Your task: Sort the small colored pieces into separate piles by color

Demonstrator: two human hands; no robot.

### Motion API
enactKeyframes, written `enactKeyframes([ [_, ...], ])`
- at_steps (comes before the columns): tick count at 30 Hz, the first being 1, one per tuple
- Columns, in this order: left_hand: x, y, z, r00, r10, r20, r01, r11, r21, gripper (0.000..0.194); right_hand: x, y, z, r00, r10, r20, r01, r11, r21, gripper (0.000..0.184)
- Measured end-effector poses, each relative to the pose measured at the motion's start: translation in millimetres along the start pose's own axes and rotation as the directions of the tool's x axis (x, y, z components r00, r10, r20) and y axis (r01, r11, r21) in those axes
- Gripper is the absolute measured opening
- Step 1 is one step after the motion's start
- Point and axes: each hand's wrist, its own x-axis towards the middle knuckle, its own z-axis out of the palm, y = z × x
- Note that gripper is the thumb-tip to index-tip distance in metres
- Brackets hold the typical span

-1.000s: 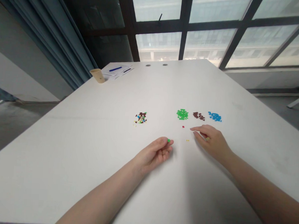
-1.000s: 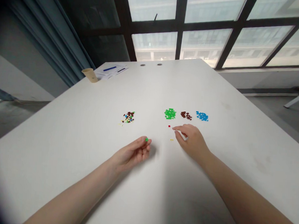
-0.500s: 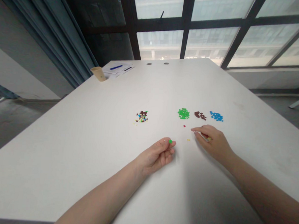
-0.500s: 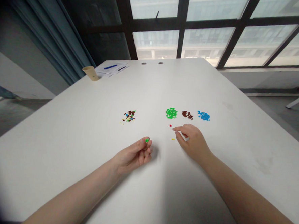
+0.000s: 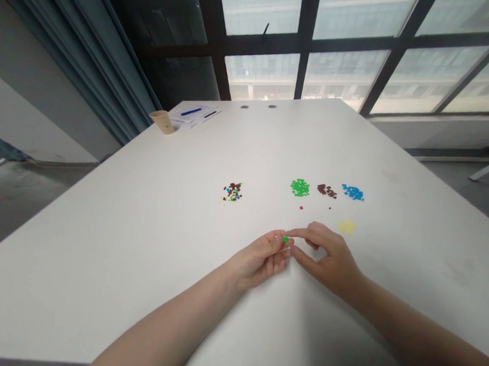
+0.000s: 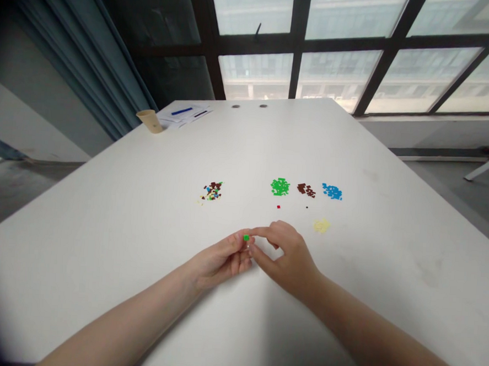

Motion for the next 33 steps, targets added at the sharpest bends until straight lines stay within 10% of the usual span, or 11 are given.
enactKeyframes([
  [8,0.1,3.6,2.0,0.995,0.052,-0.085,-0.030,0.969,0.246,0.032,7.5,2.4,-5.7,0.999,0.027,0.019,-0.024,0.988,-0.155,0.013],
  [19,0.5,13.2,-1.4,0.975,0.120,-0.189,-0.025,0.896,0.443,0.029,57.8,112.1,-27.0,0.881,0.459,0.117,-0.246,0.654,-0.716,0.021],
  [33,-0.7,12.7,5.4,0.977,0.125,-0.170,-0.033,0.885,0.464,0.028,72.6,119.2,-11.1,0.863,0.495,0.102,-0.242,0.581,-0.777,0.024],
])
